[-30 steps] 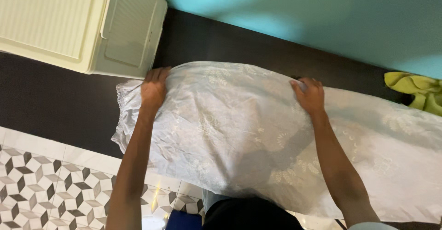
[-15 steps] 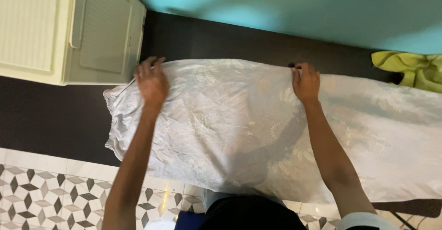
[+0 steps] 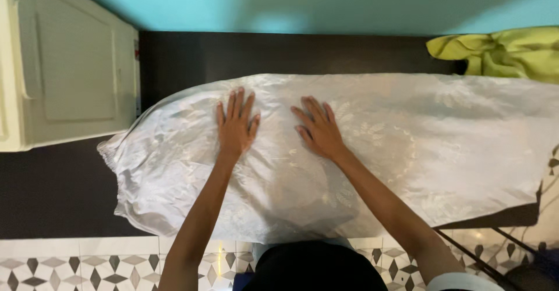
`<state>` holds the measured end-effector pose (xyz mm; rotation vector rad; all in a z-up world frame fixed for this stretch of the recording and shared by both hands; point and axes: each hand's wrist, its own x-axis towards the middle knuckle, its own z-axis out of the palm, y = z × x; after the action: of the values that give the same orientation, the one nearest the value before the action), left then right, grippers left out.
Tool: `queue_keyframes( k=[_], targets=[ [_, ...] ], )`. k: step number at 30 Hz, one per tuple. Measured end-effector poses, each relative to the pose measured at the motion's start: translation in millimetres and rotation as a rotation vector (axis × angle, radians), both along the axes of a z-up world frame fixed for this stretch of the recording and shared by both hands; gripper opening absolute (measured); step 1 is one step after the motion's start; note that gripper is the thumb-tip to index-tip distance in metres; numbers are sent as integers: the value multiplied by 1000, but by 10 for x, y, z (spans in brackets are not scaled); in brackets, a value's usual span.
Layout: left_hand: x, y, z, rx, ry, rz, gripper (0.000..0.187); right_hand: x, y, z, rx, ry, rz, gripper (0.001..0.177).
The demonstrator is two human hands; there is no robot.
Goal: The person folds a white patterned bed sheet on a dark table. They repeatedly smooth, align, and fold the sheet into a compact rectangle using both hands.
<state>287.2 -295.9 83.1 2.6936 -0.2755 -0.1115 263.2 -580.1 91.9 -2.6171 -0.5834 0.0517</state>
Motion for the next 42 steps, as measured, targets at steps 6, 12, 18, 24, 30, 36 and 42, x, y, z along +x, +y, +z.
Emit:
queue_keyframes(
  k=[6,12,18,24,30,36,42],
  targets=[
    [135,256,-86,123,0,-21,69,-253,-1078,-128,-224,63,-302,63],
    [65,360,-82,76,7,49,66,-454,-2512,-60,-384,112,-732,64],
    [-233,39,-214,29,-110,75,68,-785,-2276,-141,-287,101,-789,67],
    [-971,-430,-126,-111,-136,-69,65,-1251,-732,-287,-58,39,-546,73],
    [-1411,-361,-33,-96,-112,-97,65,-1754,464,-101,32,67,-423,75],
    [-1476,-173,-152,40,-156,-75,64,-2075,406,-76,45,57,-402,71],
    [-1470,-172,-265,91,-286,36,59,-2335,-804,-189,-56,36,-444,64]
  ],
)
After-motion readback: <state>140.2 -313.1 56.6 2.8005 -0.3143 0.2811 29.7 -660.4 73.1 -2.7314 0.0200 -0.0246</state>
